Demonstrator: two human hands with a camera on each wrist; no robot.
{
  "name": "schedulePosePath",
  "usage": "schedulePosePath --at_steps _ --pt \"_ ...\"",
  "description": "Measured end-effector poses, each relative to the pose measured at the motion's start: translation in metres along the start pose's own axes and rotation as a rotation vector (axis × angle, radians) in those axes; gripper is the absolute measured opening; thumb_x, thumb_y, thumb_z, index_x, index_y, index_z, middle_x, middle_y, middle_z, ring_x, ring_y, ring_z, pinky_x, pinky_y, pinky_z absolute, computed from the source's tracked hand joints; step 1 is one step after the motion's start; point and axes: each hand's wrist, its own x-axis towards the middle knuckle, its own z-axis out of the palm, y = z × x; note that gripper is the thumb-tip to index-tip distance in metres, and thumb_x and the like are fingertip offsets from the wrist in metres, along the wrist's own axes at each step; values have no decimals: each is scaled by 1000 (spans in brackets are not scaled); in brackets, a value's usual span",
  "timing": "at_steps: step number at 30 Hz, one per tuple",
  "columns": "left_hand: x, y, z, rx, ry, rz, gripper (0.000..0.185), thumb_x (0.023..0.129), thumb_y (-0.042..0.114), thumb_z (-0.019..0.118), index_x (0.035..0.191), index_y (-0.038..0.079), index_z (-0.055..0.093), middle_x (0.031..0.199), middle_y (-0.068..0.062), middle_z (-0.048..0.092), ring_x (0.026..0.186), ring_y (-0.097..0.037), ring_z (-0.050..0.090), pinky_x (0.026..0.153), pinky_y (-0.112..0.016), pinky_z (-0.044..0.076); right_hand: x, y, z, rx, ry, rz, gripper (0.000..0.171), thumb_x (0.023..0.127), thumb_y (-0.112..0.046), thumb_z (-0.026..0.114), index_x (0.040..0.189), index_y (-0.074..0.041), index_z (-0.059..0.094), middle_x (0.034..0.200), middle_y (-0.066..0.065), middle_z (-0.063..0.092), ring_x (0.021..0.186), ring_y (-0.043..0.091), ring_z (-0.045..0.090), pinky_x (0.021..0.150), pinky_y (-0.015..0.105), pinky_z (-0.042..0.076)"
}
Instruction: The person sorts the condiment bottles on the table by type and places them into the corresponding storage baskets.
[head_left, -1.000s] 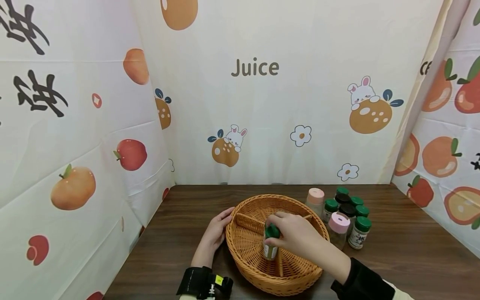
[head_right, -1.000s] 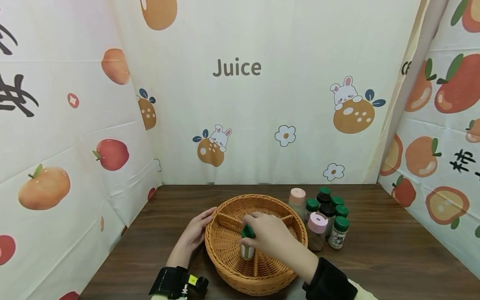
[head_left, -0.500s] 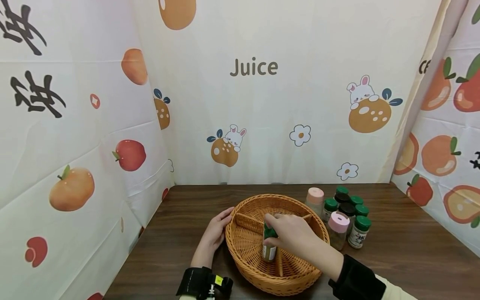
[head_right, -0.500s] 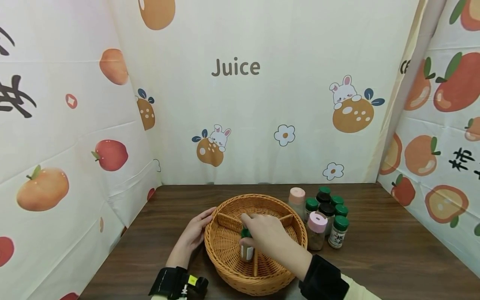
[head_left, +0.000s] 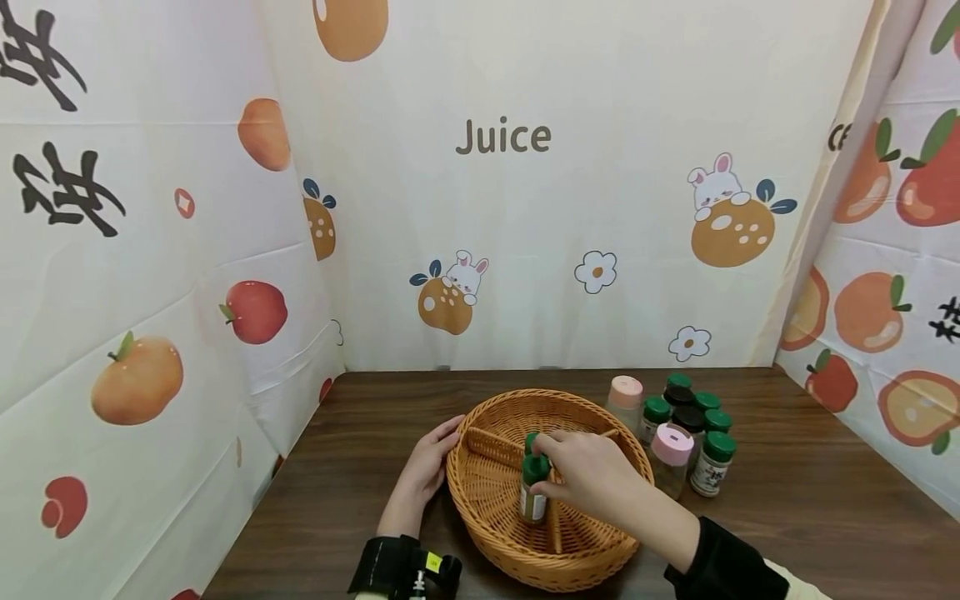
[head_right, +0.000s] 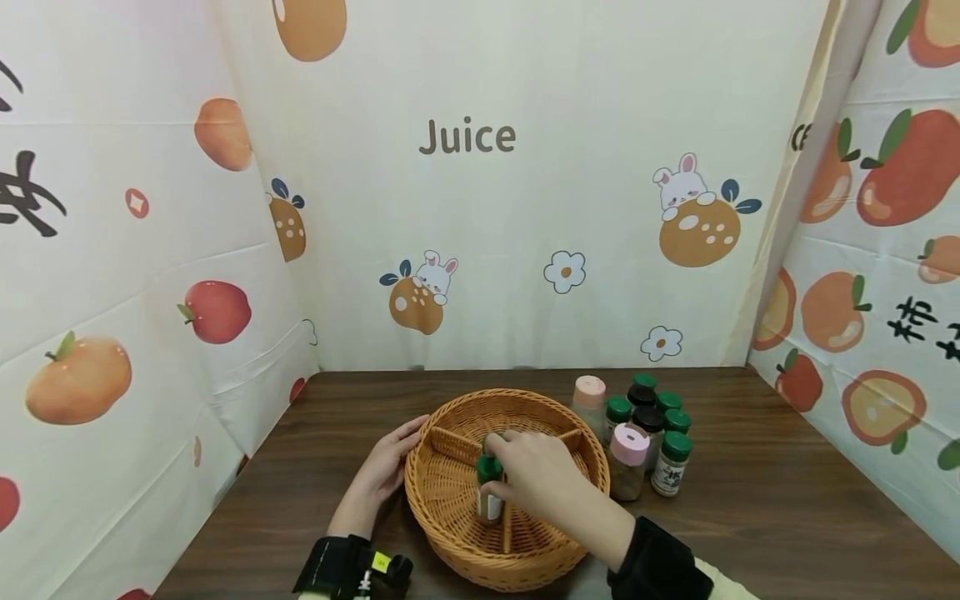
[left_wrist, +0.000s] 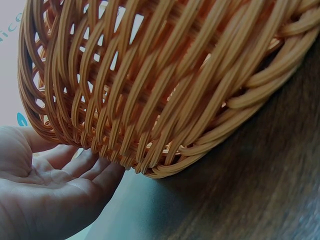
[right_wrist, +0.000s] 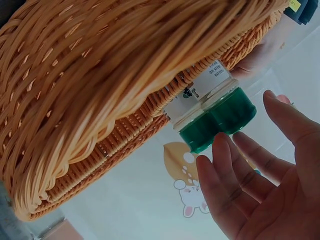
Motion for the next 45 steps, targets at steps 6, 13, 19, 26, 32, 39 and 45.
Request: schedulePosePath --at_steps 6,13,19,26,32,39,45 --pt "-1 0 0 2 4 5 46 108 12 40 152 -1 38 158 -26 33 144 -36 39 115 -42 41 -4 1 -3 14 7 21 32 79 -46 81 98 -25 64 79 -15 58 60 -2 42 50 17 34" --pt "0 -1 0 3 3 1 46 107 12 40 152 0 38 158 -26 34 144 -35 40 115 -40 42 -11 6 -12 73 12 58 29 82 -39 80 103 -24 67 88 -13 67 67 -1 56 53 17 40" --pt "0 -1 -1 5 0 3 47 107 12 41 152 -1 37 158 -26 34 144 -35 40 112 -37 45 -17 11 -19 86 64 73 28 81 -37 81 102 -26 67 78 -18 57 64 -4 47 54 16 38" --pt "0 -1 -1 7 6 2 46 107 12 41 152 0 38 158 -26 34 144 -35 40 111 -35 46 -22 17 -26 97 105 105 26 81 -33 82 102 -26 68 76 -16 57 64 -6 44 54 15 37" --pt "1 -2 0 -5 2 2 47 107 12 42 152 -1 37 158 -25 35 142 -33 42 108 -31 47 -27 25 -31 186 127 139 22 83 -24 81 102 -22 69 77 -18 61 69 -6 52 58 16 46" --pt "1 -1 0 9 6 1 47 107 12 41 152 -1 38 157 -25 35 143 -34 42 112 -36 45 -31 33 -39 233 148 193 19 85 -21 79 101 -23 69 78 -18 62 70 -7 53 59 17 48" --pt "0 0 1 11 5 3 47 107 12 41 152 -1 37 157 -26 34 143 -35 40 113 -38 44 -34 39 -44 213 179 208 17 86 -20 79 100 -23 69 78 -17 63 70 -6 55 60 17 50"
